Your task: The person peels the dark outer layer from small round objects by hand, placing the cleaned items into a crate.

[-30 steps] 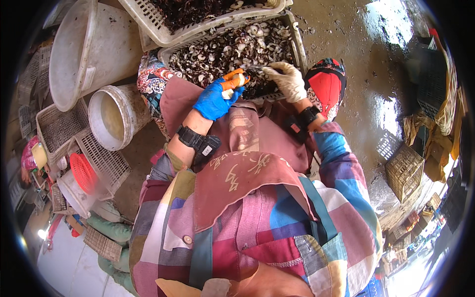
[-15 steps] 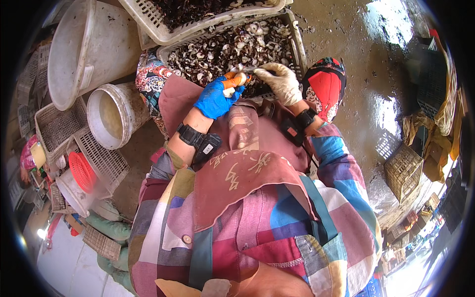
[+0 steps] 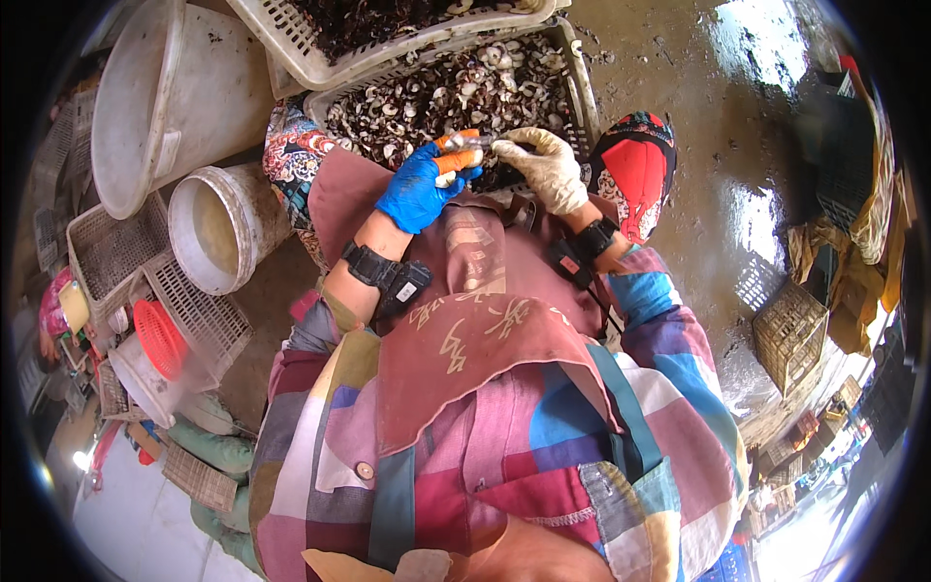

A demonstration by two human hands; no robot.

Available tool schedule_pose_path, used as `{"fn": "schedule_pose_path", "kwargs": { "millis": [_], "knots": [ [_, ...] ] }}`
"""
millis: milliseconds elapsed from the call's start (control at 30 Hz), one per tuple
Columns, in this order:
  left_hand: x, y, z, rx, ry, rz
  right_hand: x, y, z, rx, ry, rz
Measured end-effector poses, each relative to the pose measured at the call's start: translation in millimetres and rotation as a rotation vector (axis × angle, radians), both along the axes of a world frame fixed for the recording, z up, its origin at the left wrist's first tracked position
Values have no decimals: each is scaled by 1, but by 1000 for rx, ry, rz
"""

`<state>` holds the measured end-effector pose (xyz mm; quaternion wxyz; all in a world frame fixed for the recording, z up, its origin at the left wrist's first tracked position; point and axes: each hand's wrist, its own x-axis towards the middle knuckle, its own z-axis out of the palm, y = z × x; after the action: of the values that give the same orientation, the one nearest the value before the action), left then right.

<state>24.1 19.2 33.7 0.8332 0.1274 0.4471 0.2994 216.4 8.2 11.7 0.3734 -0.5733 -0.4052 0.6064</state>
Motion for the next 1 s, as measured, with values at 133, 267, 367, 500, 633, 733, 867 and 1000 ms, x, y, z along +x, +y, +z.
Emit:
{"fn": "schedule_pose_path", "kwargs": {
  "millis": [133, 267, 367, 500, 633, 733, 867, 1000],
  "knots": [
    [4, -4, -1, 13, 111, 50, 23, 6, -16, -80, -114, -32],
    [9, -6, 9, 93, 245, -18, 1, -2, -2, -58, -14, 2],
    [9, -3, 7, 138, 133, 11, 19, 5, -15, -232, -173, 144],
    [-3, 4, 1, 32, -180, 41, 17, 5, -15, -258, -106, 65],
    [-2, 3, -11, -31, -317, 132, 12, 6, -3, -121, 52, -134],
    [-4, -2, -23, -61, -344, 134, -2, -2, 8, -39, 122, -196],
    [-3, -7, -30, -143, -464, 249, -1, 1, 15, 580, -438, 11],
    [2, -7, -18, -52, -380, 187, 10, 6, 5, 283, -416, -62]
  ]
}}
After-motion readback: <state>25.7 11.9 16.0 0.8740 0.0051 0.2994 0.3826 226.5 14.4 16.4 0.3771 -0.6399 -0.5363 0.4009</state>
